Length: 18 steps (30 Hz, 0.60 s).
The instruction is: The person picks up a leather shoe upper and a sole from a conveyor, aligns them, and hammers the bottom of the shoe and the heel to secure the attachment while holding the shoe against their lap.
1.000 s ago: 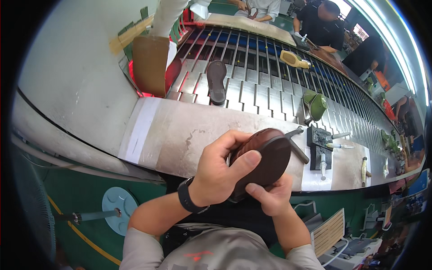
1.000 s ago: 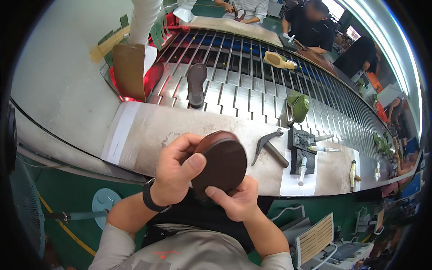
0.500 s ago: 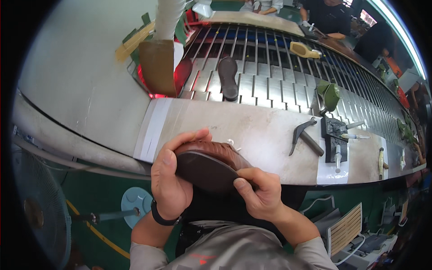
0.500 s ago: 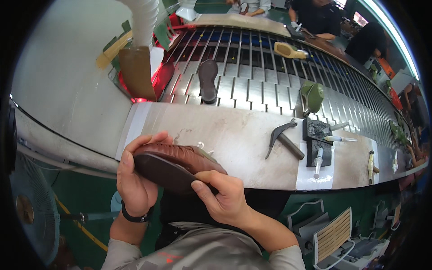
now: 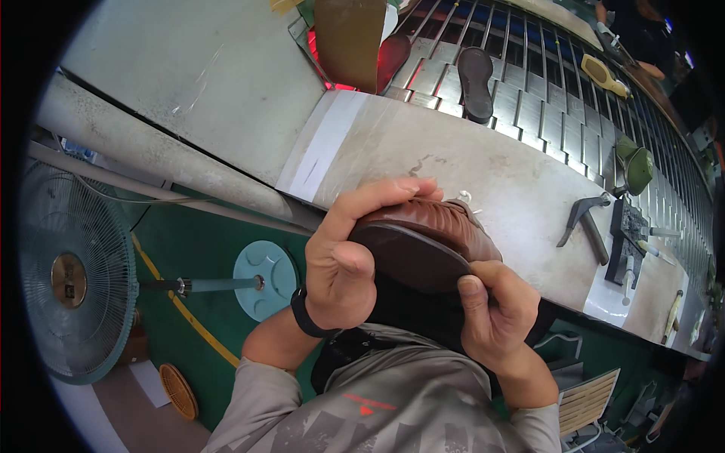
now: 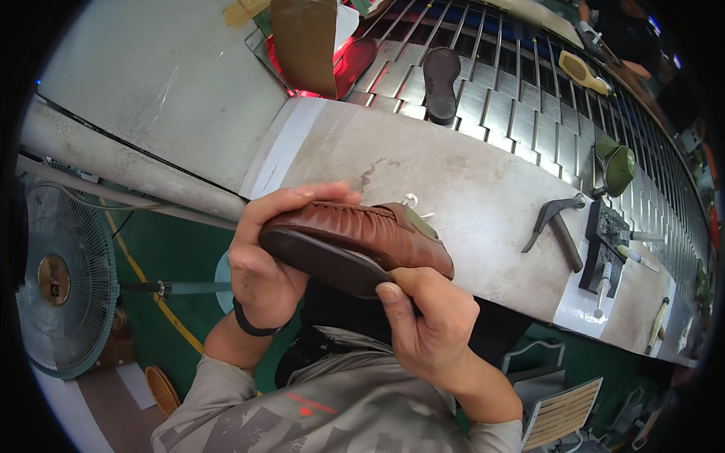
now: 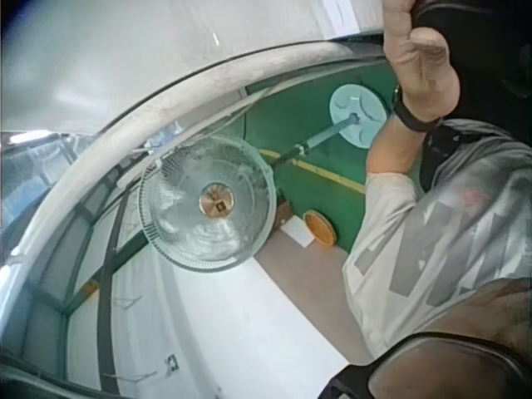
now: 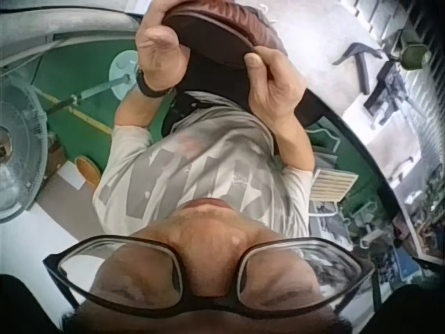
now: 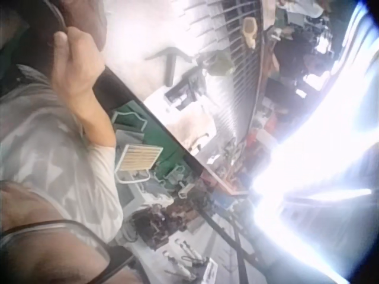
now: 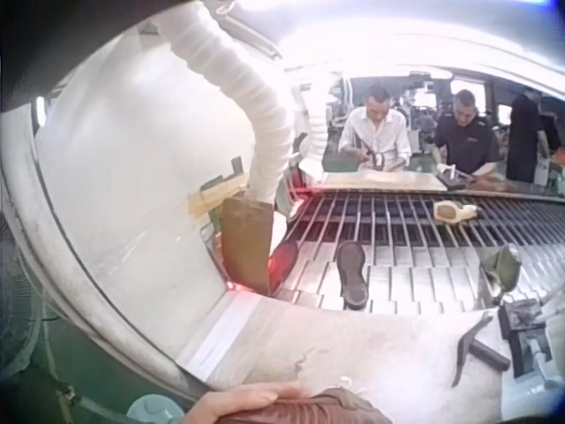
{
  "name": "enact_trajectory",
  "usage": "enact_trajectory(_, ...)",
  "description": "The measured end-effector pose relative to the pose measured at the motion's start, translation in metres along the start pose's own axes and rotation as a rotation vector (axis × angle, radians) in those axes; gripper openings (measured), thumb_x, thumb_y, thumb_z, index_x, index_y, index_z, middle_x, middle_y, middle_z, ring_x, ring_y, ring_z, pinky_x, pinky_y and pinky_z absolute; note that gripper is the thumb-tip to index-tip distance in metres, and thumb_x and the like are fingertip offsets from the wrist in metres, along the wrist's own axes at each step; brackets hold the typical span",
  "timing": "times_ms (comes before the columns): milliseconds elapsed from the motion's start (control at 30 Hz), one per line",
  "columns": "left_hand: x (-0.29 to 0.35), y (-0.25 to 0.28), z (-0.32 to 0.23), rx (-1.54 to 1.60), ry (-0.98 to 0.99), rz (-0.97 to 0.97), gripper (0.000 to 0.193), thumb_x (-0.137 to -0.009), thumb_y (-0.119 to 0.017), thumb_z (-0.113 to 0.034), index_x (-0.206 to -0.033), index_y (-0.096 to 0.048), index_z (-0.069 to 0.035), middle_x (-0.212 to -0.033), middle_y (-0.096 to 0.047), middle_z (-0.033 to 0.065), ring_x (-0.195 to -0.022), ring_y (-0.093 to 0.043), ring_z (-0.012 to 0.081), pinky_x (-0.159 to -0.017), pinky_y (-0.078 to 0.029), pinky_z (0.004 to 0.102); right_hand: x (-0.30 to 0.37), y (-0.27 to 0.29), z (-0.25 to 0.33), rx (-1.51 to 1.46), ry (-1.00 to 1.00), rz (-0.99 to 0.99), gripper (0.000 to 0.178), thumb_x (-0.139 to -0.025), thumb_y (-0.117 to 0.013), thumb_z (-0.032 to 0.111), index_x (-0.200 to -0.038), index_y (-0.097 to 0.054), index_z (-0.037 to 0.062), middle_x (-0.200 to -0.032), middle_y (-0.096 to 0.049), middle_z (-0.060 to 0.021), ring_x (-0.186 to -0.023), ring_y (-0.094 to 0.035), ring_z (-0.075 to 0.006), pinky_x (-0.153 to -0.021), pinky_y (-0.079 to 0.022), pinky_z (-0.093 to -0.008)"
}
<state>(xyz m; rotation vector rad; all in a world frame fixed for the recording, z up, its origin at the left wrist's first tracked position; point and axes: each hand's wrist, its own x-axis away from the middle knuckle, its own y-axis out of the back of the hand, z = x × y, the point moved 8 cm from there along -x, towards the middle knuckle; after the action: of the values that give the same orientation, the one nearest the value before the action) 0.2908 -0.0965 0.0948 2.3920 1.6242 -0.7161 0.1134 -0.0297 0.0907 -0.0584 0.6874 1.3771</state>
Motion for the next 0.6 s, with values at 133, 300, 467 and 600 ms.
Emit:
enact_trajectory(133,-0.001,0.002,-0.005,-0.148,-0.077,0.042,0.067,-0.108,-0.047,-0.059,-0.139,-0.05,0.0,-0.135,-0.063,0.0327,-0.122,-0.068,0.0415,-0.105,-0.057,0.0532,-0.001,-0.001,0.001,0.011,-0.032,0.002,0.009,-0.095,-0.077,0.004,-0.095,-0.07,-0.001,-0.076,-0.065,-0.0115,-0.06,-0.061,-0.0244,-0.056,-0.048,-0.0324)
enact_trajectory(300,-0.005,0.005,-0.011,-0.229,-0.14,0.025,0.05,-0.111,-0.05,-0.048,-0.126,-0.052,-0.001,-0.126,-0.067,0.0337,-0.115,-0.072,0.0392,-0.101,-0.059,0.0498,-0.003,-0.005,0.002,0.028,-0.021,0.01,0.009,-0.096,-0.077,0.004,-0.094,-0.07,-0.0002,-0.075,-0.064,-0.0112,-0.057,-0.059,-0.0241,-0.053,-0.046,-0.0325)
enact_trajectory(467,-0.008,0.009,-0.014,-0.248,-0.105,-0.044,0.041,-0.113,-0.05,-0.041,-0.12,-0.052,-0.001,-0.121,-0.069,0.0341,-0.111,-0.073,0.0374,-0.099,-0.06,0.0483,-0.007,-0.008,0.001,0.02,-0.016,-0.005,0.009,-0.095,-0.078,0.005,-0.093,-0.07,0.0003,-0.073,-0.063,-0.01,-0.056,-0.057,-0.0233,-0.052,-0.045,-0.033)
enact_trajectory(600,-0.01,0.013,-0.015,-0.299,-0.081,-0.011,0.04,-0.109,-0.061,-0.041,-0.117,-0.054,-0.002,-0.119,-0.071,0.0323,-0.109,-0.074,0.0374,-0.097,-0.061,0.0471,-0.007,-0.012,0.0,0.003,-0.012,-0.004,0.01,-0.094,-0.079,0.005,-0.093,-0.07,0.0005,-0.072,-0.062,-0.0096,-0.055,-0.058,-0.0231,-0.052,-0.045,-0.0332)
